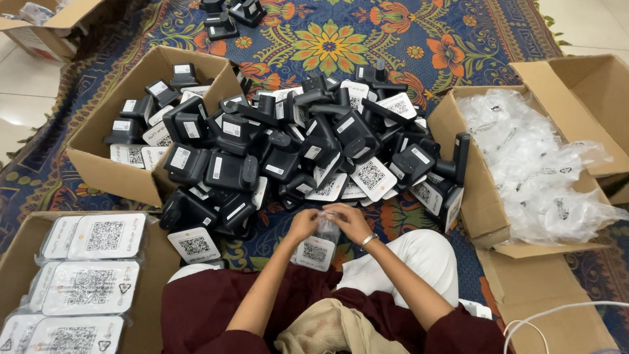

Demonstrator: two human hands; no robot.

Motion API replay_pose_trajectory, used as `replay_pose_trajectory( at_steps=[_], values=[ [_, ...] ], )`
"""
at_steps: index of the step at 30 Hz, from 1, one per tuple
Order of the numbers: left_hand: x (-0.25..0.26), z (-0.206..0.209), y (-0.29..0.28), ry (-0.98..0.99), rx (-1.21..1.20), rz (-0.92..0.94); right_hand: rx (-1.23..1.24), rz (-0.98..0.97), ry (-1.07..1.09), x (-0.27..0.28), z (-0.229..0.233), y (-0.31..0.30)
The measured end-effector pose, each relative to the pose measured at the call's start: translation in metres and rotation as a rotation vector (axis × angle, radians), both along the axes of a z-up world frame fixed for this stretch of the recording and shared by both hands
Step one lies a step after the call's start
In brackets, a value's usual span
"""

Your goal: The person places electronic devices and QR-coded tags into plastic bags and organizes them into cardboard boxes.

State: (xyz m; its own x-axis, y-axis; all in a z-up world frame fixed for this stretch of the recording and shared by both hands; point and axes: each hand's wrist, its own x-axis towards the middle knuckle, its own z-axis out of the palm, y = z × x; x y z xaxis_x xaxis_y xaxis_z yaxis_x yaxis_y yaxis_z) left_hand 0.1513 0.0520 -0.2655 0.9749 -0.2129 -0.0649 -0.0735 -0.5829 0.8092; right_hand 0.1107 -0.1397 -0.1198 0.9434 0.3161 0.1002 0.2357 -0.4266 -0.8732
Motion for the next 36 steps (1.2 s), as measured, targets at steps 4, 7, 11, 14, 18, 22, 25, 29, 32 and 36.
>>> replay_pose_trajectory(
  at_steps=[4, 7, 11, 14, 18, 22, 25, 29, 32, 36],
  values=[
    [-0.039, 0.092, 0.004, -0.146, 0.071, 0.096, 0.073, -0.024, 0.215, 0.024, -0.064, 0.005],
    [-0.071, 0.154, 0.007, -0.294, 0.219, 0.005, 0.146, -0.015, 0.22, 0.04, -0.131, 0.003],
    [-0.086, 0.139, 0.011, -0.469, 0.287, -0.307, 0.207, -0.029, 0.333, 0.037, -0.177, 0.0],
    [-0.082, 0.12, 0.013, -0.452, 0.288, -0.356, 0.279, -0.12, 0.407, 0.024, -0.178, -0.007],
    [-0.07, 0.113, 0.012, -0.262, 0.234, -0.255, 0.243, -0.272, 0.52, 0.002, -0.15, -0.02],
    [-0.056, 0.084, 0.012, -0.196, 0.161, -0.059, 0.214, -0.299, 0.684, -0.023, -0.097, -0.026],
    [-0.044, 0.073, 0.024, -0.126, 0.012, 0.225, 0.2, -0.141, 0.551, -0.026, -0.074, -0.021],
    [-0.049, 0.113, 0.075, 0.018, -0.189, 0.514, 0.153, 0.149, 0.179, -0.039, 0.016, 0.024],
    [-0.073, 0.169, 0.135, 0.03, -0.297, 0.641, 0.113, 0.309, 0.04, -0.051, 0.084, 0.078],
    [-0.126, 0.234, 0.218, -0.133, -0.404, 0.785, 0.082, 0.493, -0.201, -0.066, 0.128, 0.159]
  ],
)
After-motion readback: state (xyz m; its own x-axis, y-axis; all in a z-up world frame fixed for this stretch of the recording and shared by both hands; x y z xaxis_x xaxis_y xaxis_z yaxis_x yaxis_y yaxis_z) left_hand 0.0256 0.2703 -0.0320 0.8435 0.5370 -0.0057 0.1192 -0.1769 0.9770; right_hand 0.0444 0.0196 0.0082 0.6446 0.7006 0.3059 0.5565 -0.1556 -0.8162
